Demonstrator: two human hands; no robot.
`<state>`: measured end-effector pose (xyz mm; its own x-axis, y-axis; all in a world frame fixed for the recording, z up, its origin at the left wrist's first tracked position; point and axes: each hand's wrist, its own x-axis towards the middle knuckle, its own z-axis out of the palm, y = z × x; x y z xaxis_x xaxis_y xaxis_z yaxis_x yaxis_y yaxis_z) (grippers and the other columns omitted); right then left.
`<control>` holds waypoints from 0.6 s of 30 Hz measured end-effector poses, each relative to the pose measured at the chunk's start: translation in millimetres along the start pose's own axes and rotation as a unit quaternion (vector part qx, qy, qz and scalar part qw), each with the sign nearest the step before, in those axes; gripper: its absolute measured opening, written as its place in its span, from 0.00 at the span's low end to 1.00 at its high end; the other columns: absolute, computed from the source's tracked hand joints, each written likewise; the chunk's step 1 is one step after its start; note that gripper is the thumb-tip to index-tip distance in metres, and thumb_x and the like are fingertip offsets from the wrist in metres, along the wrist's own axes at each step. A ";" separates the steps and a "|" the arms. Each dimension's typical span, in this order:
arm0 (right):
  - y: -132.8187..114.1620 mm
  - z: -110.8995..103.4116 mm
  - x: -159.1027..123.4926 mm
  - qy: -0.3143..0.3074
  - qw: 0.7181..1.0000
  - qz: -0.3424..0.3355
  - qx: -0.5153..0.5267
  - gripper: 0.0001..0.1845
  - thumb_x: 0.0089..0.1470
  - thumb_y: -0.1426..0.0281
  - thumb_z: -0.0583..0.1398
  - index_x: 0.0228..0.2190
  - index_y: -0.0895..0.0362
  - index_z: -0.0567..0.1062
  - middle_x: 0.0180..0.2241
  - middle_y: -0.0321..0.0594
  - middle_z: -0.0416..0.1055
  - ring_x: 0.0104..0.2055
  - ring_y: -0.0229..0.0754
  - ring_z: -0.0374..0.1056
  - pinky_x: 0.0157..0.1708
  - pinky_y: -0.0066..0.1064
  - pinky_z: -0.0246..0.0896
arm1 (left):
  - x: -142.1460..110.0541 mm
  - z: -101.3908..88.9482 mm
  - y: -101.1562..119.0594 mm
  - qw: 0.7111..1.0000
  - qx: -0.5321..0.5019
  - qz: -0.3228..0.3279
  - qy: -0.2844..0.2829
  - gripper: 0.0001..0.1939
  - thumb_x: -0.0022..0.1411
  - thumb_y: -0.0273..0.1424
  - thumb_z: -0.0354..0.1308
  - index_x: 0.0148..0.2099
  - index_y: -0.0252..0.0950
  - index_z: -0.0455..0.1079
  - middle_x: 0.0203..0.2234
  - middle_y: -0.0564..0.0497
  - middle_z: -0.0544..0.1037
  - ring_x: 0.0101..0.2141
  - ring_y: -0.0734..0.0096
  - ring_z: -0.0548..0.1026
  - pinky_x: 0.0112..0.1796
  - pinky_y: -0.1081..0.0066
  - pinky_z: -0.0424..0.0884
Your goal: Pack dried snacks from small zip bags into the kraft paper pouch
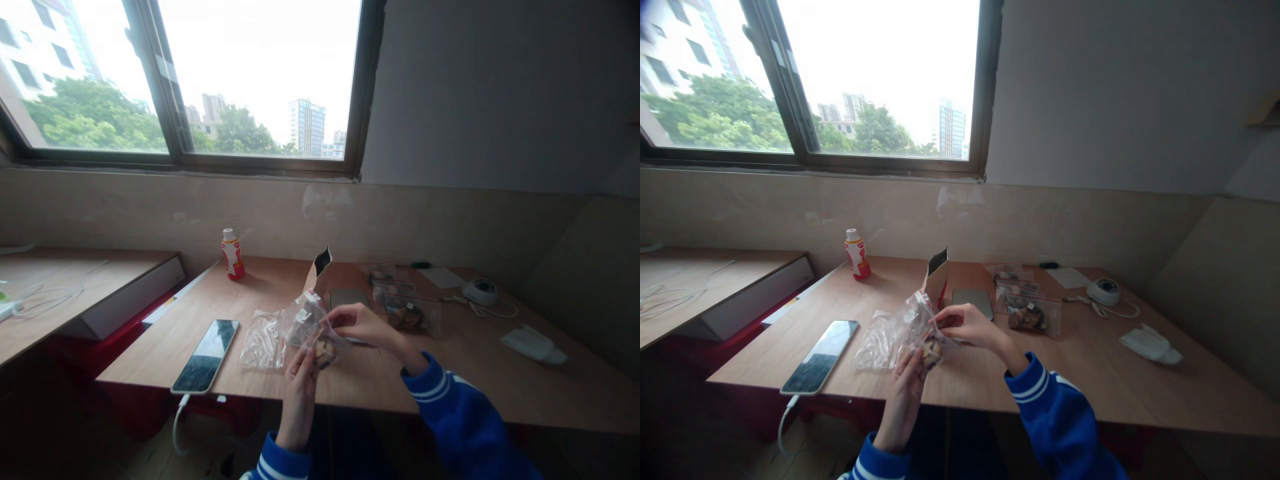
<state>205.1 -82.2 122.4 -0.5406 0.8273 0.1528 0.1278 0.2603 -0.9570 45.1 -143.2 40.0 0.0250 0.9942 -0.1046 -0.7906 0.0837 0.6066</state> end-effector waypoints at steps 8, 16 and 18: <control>2.1 4.1 1.5 -0.033 0.996 -0.023 -0.084 0.14 0.49 0.63 0.64 0.36 0.59 0.79 0.34 0.42 0.74 0.36 0.44 0.72 0.38 0.35 0.68 | -1.3 -0.3 2.0 0.998 0.039 0.019 -0.046 0.16 0.53 0.31 0.65 0.46 0.38 0.76 0.45 0.46 0.79 0.51 0.59 0.73 0.54 0.63 0.66; -2.0 -3.2 3.4 0.073 0.996 -0.046 -0.007 0.12 0.45 0.66 0.67 0.34 0.58 0.78 0.35 0.41 0.75 0.39 0.43 0.72 0.42 0.36 0.67 | 0.4 -2.2 1.4 1.000 0.015 0.015 -0.018 0.19 0.53 0.32 0.65 0.49 0.38 0.74 0.49 0.45 0.77 0.54 0.58 0.70 0.58 0.60 0.61; -5.4 -7.5 5.8 0.090 0.994 -0.055 0.019 0.13 0.44 0.66 0.68 0.34 0.58 0.78 0.35 0.41 0.76 0.39 0.43 0.73 0.43 0.36 0.67 | -0.1 -1.9 1.5 1.000 0.008 0.017 -0.020 0.19 0.53 0.31 0.65 0.48 0.38 0.74 0.49 0.45 0.76 0.54 0.58 0.69 0.58 0.59 0.61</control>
<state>207.4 -75.0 130.2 -0.3916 0.8715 0.2952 0.0436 0.3380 -0.9401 42.8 -143.2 39.4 0.0231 0.9984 -0.0523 -0.7809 0.0507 0.6225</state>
